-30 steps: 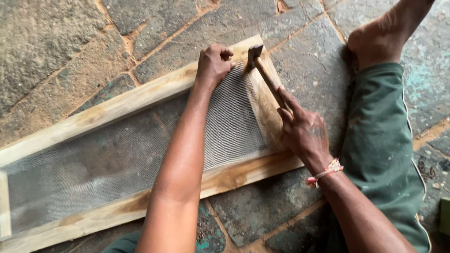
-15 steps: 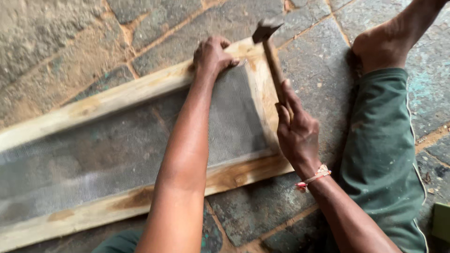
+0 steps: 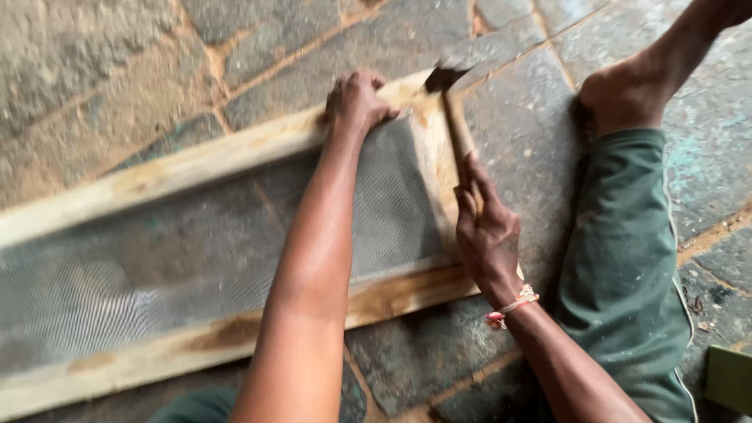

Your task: The person sits on a stone floor and secures a metal mesh screen to a wooden frame using a hammer and nails. They systematically place nails along the edges of the frame and hammer them in to attach the screen.

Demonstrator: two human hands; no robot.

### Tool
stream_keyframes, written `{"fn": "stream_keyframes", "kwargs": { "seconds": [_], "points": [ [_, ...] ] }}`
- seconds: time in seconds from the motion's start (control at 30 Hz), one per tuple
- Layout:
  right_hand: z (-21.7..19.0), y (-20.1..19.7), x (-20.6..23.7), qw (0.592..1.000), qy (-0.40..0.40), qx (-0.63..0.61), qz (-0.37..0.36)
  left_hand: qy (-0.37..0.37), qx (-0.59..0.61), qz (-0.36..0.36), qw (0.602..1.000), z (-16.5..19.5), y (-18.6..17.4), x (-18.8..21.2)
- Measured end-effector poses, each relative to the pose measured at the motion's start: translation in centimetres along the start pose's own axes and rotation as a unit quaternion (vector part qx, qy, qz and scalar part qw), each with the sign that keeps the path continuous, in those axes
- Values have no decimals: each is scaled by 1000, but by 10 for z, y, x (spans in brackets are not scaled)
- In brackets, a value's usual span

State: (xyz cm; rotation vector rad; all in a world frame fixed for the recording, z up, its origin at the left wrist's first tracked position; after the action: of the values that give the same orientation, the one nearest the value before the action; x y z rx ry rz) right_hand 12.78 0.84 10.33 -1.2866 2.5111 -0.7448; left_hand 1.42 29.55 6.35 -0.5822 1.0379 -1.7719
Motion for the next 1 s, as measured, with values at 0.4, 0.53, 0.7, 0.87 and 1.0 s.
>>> {"fn": "stream_keyframes", "kwargs": {
  "seconds": [0.4,0.53,0.7,0.87,1.0],
  "points": [
    [8,-26,-30,989,-59,135,-25,-38,-14,-33,999,-7,5,2],
    [21,-63,-81,932,-224,284,-14,-44,-20,-47,998,-10,7,-2],
    [54,-70,-139,884,-300,352,-65,-46,-29,-44,998,-12,0,-12],
    [74,-43,-174,874,-305,362,-112,-81,11,-80,993,-21,11,-21],
    [74,-31,-192,857,-349,363,-106,-65,22,-69,995,-23,15,-22]
  ]
}}
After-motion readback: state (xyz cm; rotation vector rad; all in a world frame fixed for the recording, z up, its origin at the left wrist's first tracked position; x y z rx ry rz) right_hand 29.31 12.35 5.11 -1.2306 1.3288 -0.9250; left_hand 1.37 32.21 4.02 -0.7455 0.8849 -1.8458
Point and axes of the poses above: each hand's wrist, its own x-axis away from the middle knuckle, its own y-axis out of the palm, z = x × y, the point moved 4 cm from there along -x, towards the middle knuckle, and after that the axes turned 7 degrees about y, right-handed, at the moved point
